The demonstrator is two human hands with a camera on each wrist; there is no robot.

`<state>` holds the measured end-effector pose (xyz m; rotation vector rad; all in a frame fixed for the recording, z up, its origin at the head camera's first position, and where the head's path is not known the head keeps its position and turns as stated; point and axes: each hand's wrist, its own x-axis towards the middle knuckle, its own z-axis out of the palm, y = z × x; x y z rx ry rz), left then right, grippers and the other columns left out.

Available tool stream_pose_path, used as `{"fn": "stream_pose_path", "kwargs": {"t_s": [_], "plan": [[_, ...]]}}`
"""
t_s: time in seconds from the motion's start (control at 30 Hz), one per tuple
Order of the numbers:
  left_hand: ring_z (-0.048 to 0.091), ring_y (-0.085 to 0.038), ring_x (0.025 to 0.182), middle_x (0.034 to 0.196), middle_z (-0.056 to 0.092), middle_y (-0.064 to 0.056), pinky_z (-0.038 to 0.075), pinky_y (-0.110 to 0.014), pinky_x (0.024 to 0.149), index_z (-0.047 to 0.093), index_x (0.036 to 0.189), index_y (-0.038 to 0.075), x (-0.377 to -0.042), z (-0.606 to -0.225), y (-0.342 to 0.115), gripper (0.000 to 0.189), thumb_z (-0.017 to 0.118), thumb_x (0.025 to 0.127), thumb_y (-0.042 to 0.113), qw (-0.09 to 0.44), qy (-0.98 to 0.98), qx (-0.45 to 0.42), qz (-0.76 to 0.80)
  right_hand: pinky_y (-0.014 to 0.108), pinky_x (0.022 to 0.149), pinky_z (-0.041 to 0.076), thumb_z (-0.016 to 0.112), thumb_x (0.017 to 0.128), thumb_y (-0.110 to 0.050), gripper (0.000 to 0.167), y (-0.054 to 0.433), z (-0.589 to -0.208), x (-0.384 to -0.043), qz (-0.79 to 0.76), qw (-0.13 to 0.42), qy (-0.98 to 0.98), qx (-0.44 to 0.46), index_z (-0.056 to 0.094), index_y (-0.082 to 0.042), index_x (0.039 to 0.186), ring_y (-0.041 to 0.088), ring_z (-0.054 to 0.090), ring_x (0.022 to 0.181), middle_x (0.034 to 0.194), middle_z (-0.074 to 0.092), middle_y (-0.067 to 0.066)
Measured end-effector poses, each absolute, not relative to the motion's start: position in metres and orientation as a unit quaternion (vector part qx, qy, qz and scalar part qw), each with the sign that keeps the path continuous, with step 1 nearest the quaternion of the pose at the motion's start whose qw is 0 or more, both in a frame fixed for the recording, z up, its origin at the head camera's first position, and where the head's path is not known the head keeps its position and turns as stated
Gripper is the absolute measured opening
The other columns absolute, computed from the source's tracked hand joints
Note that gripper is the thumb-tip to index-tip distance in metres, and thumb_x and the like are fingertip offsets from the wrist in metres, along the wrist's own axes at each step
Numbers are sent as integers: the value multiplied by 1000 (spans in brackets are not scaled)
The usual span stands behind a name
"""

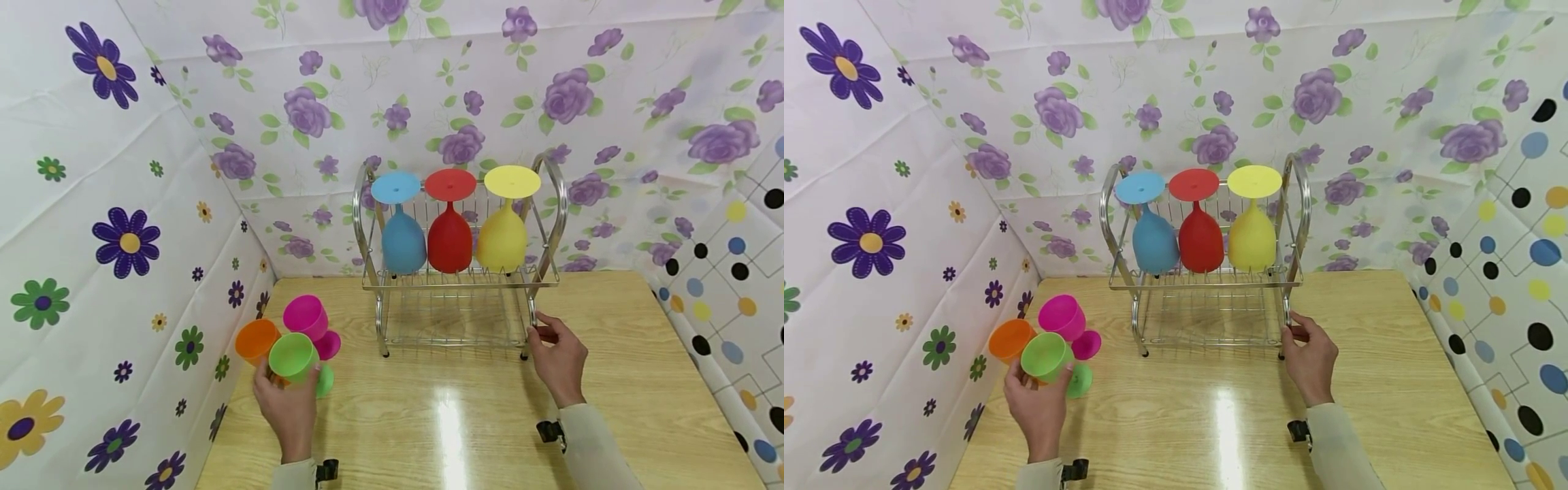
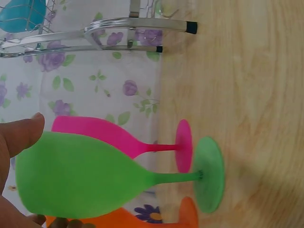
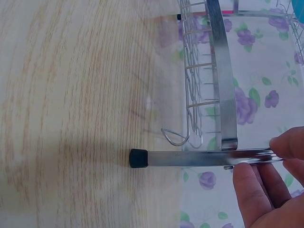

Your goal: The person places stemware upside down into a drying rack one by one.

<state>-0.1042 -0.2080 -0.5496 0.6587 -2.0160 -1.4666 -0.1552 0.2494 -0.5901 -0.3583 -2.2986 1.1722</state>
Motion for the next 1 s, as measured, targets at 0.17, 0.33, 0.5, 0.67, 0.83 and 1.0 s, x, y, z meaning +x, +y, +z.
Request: {"fn": "stream_pose_path", "kwargs": {"t_s": [0.17,0.33,0.5,0.67,0.83,1.0], "plan": [[45,-37,144,156,41,-19,39,-59,123,33,159,4,-105,-563,-208,101,95,80,14,269,-737,232,-575,37,78,58,78,97,-15,34,249,-590,-155,435,265,-851,-132,76,-19,131,27,75,90,99,81,8],[46,-28,139,151,45,-11,39,-58,124,35,158,8,-106,-576,-210,95,93,82,14,274,-718,229,-597,27,77,55,78,96,-16,34,248,-590,-155,433,263,-852,-134,77,-19,131,26,75,89,99,82,8],[46,-21,134,146,47,-6,42,-59,121,38,156,11,-106,-585,-212,91,93,84,20,278,-716,230,-598,32,77,58,79,96,-17,35,247,-590,-154,431,267,-851,-135,77,-20,130,8,71,85,98,82,6],[47,-25,136,148,48,-8,42,-59,121,38,157,10,-105,-585,-213,92,93,83,22,281,-712,227,-602,27,76,57,79,96,-17,35,247,-589,-154,435,271,-848,-137,77,-21,130,-19,56,81,97,82,5],[47,-27,137,148,48,-10,42,-59,122,38,157,9,-104,-584,-213,92,93,83,21,279,-713,231,-601,23,75,55,79,96,-18,34,248,-590,-154,440,271,-845,-138,78,-21,130,-22,54,80,97,82,6],[46,-27,137,146,49,-9,43,-59,121,40,156,8,-102,-581,-212,90,92,83,17,278,-717,232,-596,24,76,56,80,95,-18,34,249,-590,-154,441,271,-844,-140,78,-22,129,-22,54,80,98,82,6]]}}
